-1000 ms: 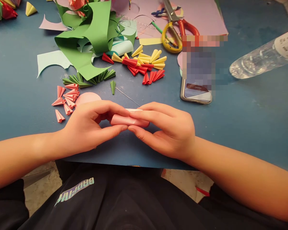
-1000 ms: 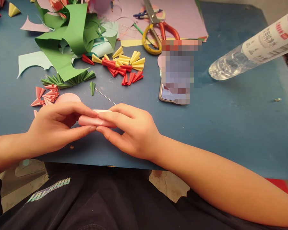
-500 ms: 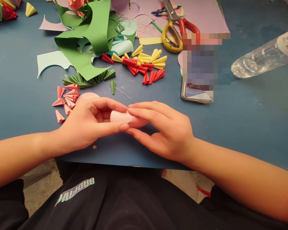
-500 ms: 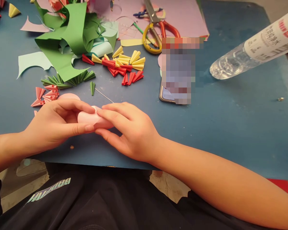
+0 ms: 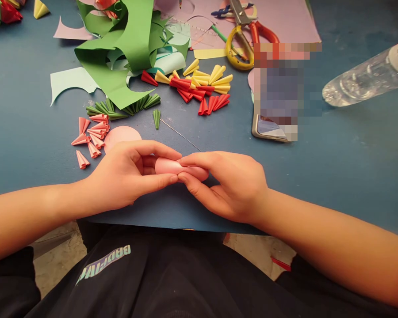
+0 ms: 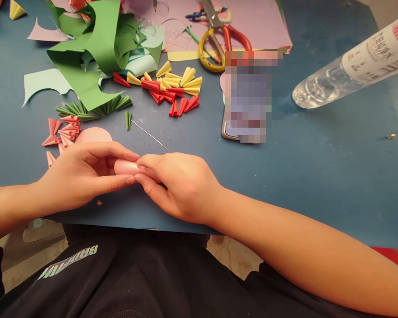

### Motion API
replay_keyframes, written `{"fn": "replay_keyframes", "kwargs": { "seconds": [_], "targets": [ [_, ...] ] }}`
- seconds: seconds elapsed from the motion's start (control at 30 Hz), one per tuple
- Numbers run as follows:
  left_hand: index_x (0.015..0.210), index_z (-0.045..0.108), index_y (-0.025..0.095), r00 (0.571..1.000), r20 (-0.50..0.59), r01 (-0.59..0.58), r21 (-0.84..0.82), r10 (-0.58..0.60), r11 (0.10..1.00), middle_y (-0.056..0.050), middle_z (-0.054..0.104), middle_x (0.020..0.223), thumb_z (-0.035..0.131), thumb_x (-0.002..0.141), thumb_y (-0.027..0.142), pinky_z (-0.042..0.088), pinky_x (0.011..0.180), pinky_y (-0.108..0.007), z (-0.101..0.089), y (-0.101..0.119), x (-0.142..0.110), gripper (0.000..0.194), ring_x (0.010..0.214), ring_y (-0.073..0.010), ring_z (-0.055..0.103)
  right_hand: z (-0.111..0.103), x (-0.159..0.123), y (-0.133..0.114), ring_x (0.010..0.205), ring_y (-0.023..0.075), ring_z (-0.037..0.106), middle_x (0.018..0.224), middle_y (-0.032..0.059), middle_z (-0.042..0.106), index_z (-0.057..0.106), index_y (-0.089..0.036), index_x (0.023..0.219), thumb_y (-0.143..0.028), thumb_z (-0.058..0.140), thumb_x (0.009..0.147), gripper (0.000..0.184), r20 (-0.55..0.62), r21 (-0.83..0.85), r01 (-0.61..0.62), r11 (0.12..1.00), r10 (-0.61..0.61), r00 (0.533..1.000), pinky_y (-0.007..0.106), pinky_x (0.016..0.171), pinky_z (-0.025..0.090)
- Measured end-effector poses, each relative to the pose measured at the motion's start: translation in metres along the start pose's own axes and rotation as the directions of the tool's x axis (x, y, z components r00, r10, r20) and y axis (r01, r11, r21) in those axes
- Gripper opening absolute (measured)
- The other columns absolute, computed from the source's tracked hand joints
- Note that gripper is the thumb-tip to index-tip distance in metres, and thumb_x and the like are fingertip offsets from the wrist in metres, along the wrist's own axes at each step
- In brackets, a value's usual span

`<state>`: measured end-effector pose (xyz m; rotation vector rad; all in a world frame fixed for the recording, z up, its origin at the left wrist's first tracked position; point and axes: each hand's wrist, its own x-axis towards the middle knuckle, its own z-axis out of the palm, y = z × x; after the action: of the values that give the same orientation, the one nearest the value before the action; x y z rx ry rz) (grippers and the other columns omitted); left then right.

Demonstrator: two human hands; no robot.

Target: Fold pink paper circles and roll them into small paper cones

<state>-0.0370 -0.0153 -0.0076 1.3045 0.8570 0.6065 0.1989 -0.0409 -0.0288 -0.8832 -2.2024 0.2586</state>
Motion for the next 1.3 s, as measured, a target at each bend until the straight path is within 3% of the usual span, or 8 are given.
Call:
{"fn": "replay_keyframes", "kwargs": {
  "seconds": [0.17,0.33,0.57,0.87,1.07,1.2,1.3],
  "targets": [
    [0.107,0.083,0.024,0.997,-0.050,-0.047,0.124,0.053,0.991,-0.007,0.075,0.108,0.089,0.083,0.027,0.069,0.075,-0.027,-0.005,-0.001,-0.001,0.025,0.098,-0.0227,0.078,0.000,0.000,0.001,0.073,0.0187,0.077,0.094,0.0030,0.084,0.065,-0.022,0.112,-0.023,0.070,0.096,0.017,0.017,0.007,0.053,0.999,-0.053,0.998,0.030,0.068,0.062],
    [0.096,0.086,0.021,0.994,-0.069,-0.084,0.064,0.088,0.994,-0.005,0.063,0.104,0.090,0.079,0.020,0.067,0.078,-0.021,-0.001,0.002,0.000,0.017,0.093,-0.0158,0.075,-0.001,0.001,0.002,0.075,0.0180,0.077,0.092,0.0006,0.083,0.062,-0.025,0.111,-0.023,0.065,0.099,0.013,0.079,0.030,0.048,0.998,-0.050,0.996,0.030,0.068,0.061],
    [0.092,0.087,0.020,0.992,-0.085,-0.091,0.081,0.097,0.993,-0.005,0.067,0.100,0.089,0.079,0.016,0.067,0.076,-0.021,0.004,0.004,0.001,0.014,0.084,-0.0133,0.073,-0.001,0.002,0.002,0.070,0.0165,0.076,0.086,-0.0012,0.080,0.061,-0.026,0.107,-0.019,0.062,0.100,0.010,0.076,0.026,0.052,0.998,-0.054,0.996,0.028,0.064,0.060],
    [0.089,0.087,0.020,0.989,-0.062,-0.122,0.138,0.132,0.983,-0.007,0.068,0.097,0.088,0.081,0.019,0.067,0.074,-0.022,0.003,0.005,0.001,0.008,0.086,-0.0161,0.071,-0.002,0.002,0.000,0.079,0.0170,0.079,0.090,-0.0010,0.082,0.062,-0.028,0.102,-0.016,0.059,0.101,0.012,0.066,0.020,0.056,0.998,-0.057,0.996,0.028,0.065,0.062],
    [0.090,0.085,0.021,0.990,-0.053,-0.127,0.102,0.133,0.987,-0.006,0.069,0.100,0.088,0.081,0.021,0.068,0.081,-0.025,0.003,0.006,0.000,0.010,0.093,-0.0180,0.073,-0.001,-0.002,0.002,0.095,0.0196,0.077,0.120,0.0106,0.078,0.069,-0.023,0.105,-0.014,0.062,0.099,0.013,0.031,0.014,0.004,1.000,-0.005,0.999,0.031,0.075,0.065],
    [0.097,0.080,0.020,0.998,-0.024,-0.049,0.079,0.051,0.996,-0.007,0.077,0.096,0.076,0.095,0.041,0.067,0.074,-0.026,-0.002,0.011,0.000,0.022,0.089,-0.0203,0.076,-0.001,0.000,0.003,0.115,0.0266,0.067,0.130,0.0102,0.065,0.072,-0.026,0.102,-0.009,0.067,0.093,0.019,-0.031,0.063,0.018,0.998,-0.016,0.999,0.037,0.078,0.066],
    [0.117,0.074,0.023,0.996,0.058,0.074,-0.031,-0.072,0.997,-0.007,0.081,0.103,0.074,0.097,0.045,0.066,0.072,-0.029,-0.007,0.011,0.002,0.030,0.087,-0.0215,0.079,-0.003,0.002,0.000,0.114,0.0278,0.060,0.123,0.0071,0.062,0.075,-0.030,0.101,-0.007,0.068,0.093,0.025,-0.112,0.034,0.059,0.998,-0.055,0.992,0.046,0.088,0.064]
  ]
}}
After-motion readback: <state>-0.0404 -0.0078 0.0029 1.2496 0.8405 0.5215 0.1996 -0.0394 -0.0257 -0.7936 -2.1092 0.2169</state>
